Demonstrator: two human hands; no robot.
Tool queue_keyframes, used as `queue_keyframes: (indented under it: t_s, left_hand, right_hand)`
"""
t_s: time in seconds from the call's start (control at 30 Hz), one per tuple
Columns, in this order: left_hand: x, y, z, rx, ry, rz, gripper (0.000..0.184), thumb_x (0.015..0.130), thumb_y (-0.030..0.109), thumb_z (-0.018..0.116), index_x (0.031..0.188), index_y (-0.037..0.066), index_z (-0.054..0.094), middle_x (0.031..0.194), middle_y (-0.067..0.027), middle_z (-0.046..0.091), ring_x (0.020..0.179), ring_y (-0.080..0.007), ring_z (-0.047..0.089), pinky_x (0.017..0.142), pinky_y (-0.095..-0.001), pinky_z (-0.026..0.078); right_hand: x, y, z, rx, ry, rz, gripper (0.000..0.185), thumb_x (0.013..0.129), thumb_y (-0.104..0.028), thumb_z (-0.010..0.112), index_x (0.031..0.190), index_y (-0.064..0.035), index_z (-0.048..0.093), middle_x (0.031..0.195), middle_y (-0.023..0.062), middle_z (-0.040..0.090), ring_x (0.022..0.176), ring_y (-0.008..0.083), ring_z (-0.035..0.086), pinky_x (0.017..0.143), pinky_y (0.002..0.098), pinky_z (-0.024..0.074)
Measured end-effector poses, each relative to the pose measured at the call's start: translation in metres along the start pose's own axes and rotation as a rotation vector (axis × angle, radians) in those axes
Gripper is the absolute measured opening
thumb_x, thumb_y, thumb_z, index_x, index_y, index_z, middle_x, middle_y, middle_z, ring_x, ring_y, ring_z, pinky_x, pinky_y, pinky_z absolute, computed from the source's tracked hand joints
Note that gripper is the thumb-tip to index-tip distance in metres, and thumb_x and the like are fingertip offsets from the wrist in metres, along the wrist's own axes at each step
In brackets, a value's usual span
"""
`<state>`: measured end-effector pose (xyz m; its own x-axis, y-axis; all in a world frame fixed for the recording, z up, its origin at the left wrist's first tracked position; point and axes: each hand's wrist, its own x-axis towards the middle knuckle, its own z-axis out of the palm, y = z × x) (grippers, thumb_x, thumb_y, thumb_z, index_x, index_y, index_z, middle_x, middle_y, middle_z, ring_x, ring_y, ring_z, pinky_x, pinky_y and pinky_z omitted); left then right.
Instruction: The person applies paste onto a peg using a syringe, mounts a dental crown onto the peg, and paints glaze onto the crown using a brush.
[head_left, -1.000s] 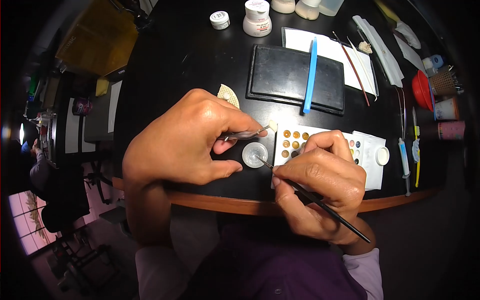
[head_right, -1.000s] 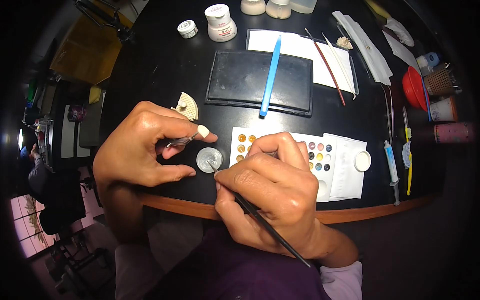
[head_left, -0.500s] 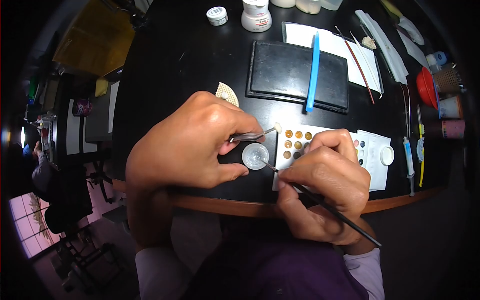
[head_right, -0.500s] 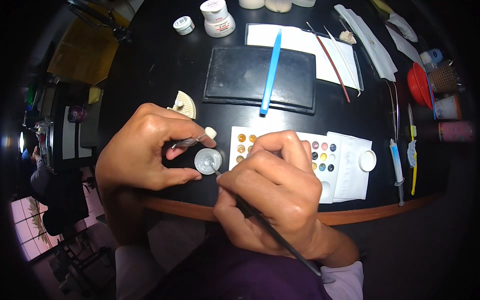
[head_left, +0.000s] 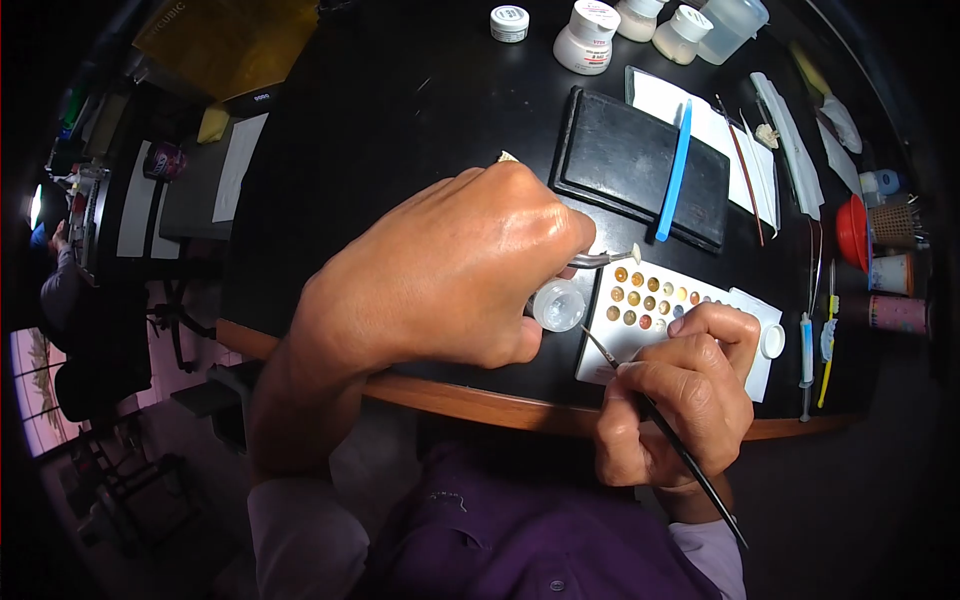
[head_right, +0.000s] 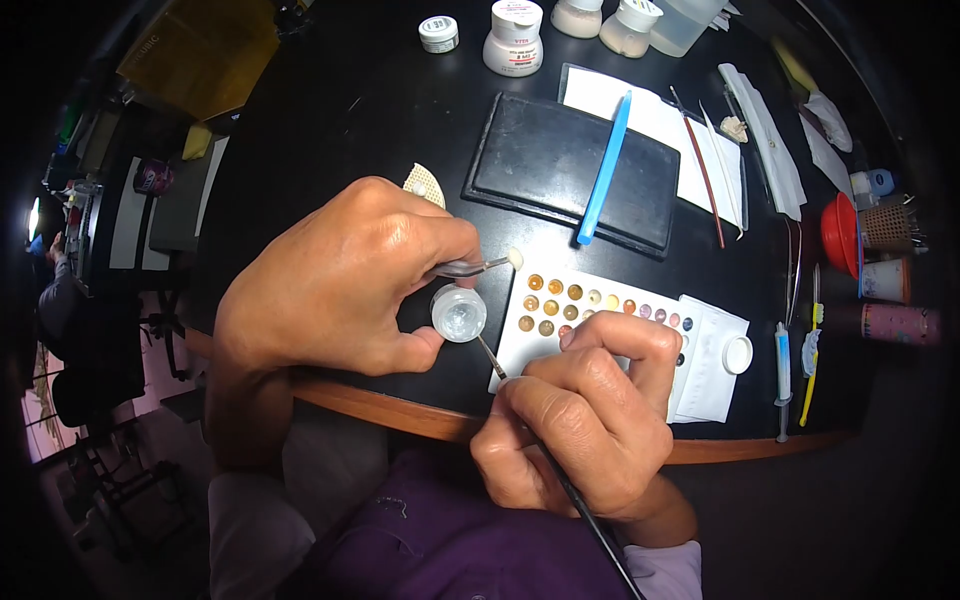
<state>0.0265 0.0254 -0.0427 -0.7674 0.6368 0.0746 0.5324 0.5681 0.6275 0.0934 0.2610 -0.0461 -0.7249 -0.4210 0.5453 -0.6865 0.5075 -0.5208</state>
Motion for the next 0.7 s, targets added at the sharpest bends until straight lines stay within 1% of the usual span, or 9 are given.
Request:
queue_keyframes:
  t_s: [0.2,0.4,0.57,0.67,0.7]
  left_hand:
    - [-0.003,0.004,0.005,0.037,0.057,0.042,0.036,0.061,0.001,0.077,0.096,-0.003,0.07,0.078,-0.0167,0.069,0.071,-0.0374,0.07,0.064,-0.044,0.055]
    - [-0.006,0.008,0.01,0.016,0.146,0.089,0.03,0.062,-0.003,0.072,0.092,-0.002,0.067,0.076,-0.0155,0.067,0.068,-0.0384,0.067,0.062,-0.0462,0.054]
    - [-0.007,0.016,0.013,0.052,0.186,0.071,0.029,0.06,-0.005,0.07,0.088,-0.001,0.066,0.074,-0.0147,0.065,0.067,-0.0383,0.066,0.059,-0.0466,0.053]
    - [-0.007,0.016,0.013,0.063,0.179,0.069,0.028,0.06,-0.005,0.069,0.087,-0.001,0.065,0.073,-0.0144,0.064,0.066,-0.0381,0.066,0.059,-0.0469,0.052]
    - [-0.007,0.016,0.013,0.066,0.174,0.068,0.028,0.06,-0.004,0.069,0.087,-0.001,0.065,0.073,-0.0143,0.064,0.065,-0.0381,0.066,0.058,-0.0469,0.052]
  right_hand:
    - [0.004,0.001,0.005,-0.011,-0.019,0.005,0.026,0.058,-0.002,0.078,0.082,-0.0063,0.07,0.077,0.0032,0.065,0.085,0.027,0.058,0.079,0.0361,0.0435]
    - [0.005,0.001,0.007,0.002,-0.038,0.039,0.023,0.057,-0.003,0.076,0.079,-0.0063,0.068,0.075,0.0034,0.064,0.081,0.0266,0.058,0.077,0.0374,0.042]
    - [0.007,0.003,0.008,0.033,-0.035,0.037,0.022,0.057,-0.004,0.074,0.078,-0.0059,0.068,0.072,0.0033,0.063,0.076,0.026,0.058,0.074,0.0374,0.0404]
    - [0.004,0.007,0.009,0.008,-0.021,-0.006,0.018,0.065,-0.006,0.07,0.082,-0.0024,0.066,0.072,0.0074,0.064,0.071,0.0271,0.055,0.081,0.0403,0.0455]
    - [0.004,0.007,0.009,0.012,-0.028,0.003,0.018,0.065,-0.006,0.07,0.082,-0.0024,0.066,0.072,0.0074,0.064,0.071,0.027,0.055,0.081,0.0403,0.0455]
